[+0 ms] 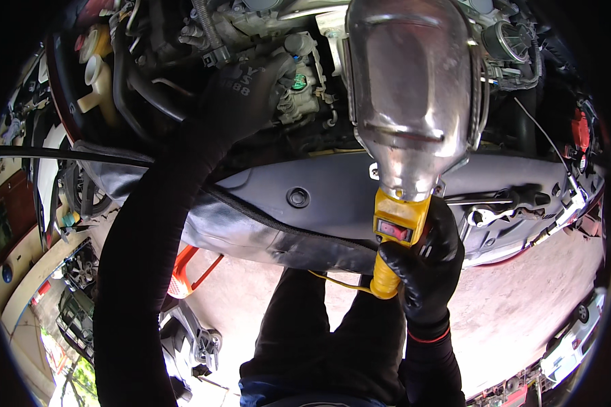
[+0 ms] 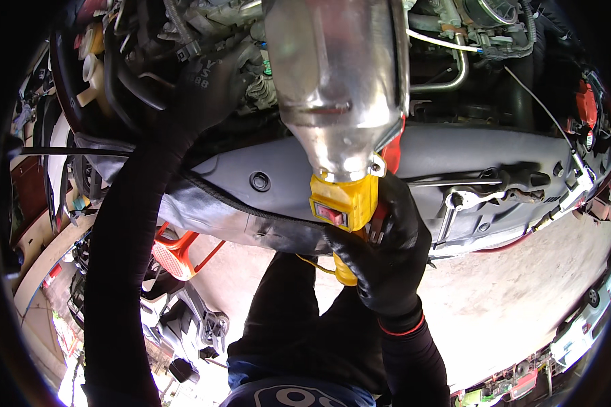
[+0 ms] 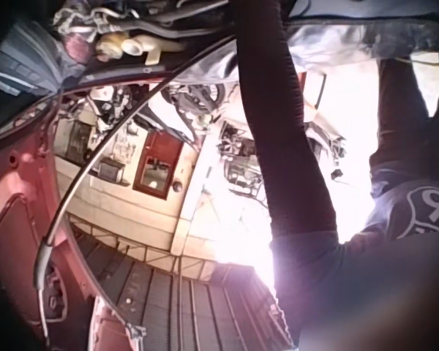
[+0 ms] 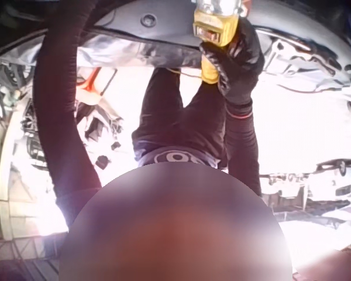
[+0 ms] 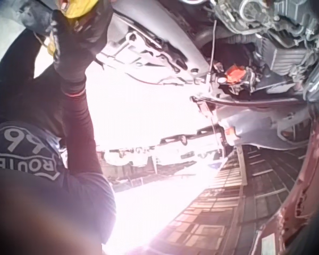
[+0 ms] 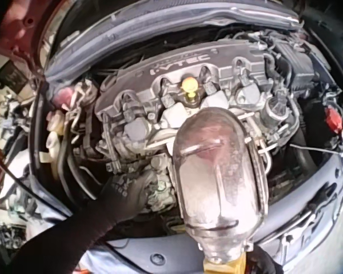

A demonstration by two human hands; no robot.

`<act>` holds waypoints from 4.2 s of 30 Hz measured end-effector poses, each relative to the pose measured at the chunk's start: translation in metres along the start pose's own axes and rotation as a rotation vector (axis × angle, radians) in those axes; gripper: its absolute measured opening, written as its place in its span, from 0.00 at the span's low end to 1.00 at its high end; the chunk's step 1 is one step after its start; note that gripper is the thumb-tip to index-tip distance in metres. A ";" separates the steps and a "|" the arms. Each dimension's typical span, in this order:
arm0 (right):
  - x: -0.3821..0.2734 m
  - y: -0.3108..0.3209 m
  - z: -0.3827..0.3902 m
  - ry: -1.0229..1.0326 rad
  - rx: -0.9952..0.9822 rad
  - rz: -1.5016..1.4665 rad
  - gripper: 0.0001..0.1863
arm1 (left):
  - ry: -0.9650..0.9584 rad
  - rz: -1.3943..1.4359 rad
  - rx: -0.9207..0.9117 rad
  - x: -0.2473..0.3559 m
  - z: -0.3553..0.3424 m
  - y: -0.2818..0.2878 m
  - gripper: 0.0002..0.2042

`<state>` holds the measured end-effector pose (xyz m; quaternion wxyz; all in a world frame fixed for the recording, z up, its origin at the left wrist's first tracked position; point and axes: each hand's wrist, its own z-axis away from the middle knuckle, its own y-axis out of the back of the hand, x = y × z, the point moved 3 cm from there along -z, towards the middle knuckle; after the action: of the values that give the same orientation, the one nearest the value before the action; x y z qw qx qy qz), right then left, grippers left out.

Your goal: The person works under the hood of a red car, using a red pry bar to remove a black plastic engine cover. They then use a yellow work light to illuminate the engine bay and continue manipulating components with the pry bar.

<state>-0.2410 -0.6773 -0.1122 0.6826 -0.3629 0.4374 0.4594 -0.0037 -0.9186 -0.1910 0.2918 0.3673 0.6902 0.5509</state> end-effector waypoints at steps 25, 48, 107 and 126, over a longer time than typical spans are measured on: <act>0.020 0.012 0.008 -0.068 0.122 -0.010 0.33 | 0.210 0.076 -0.247 0.013 0.003 0.002 0.18; 0.059 0.032 0.092 -0.381 -0.131 0.352 0.47 | 0.371 0.141 -0.345 0.026 -0.050 0.012 0.17; -0.007 -0.097 0.067 0.315 -0.497 0.355 0.42 | 1.071 0.849 -0.027 0.146 0.191 0.192 0.33; -0.009 -0.030 -0.078 0.738 0.006 0.831 0.29 | 1.285 0.974 0.343 0.009 0.213 0.152 0.19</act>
<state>-0.2346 -0.7591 -0.1288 0.2464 -0.2947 0.7552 0.5312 0.1916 -0.7755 -0.0898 -0.4917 0.2782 0.5606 0.6054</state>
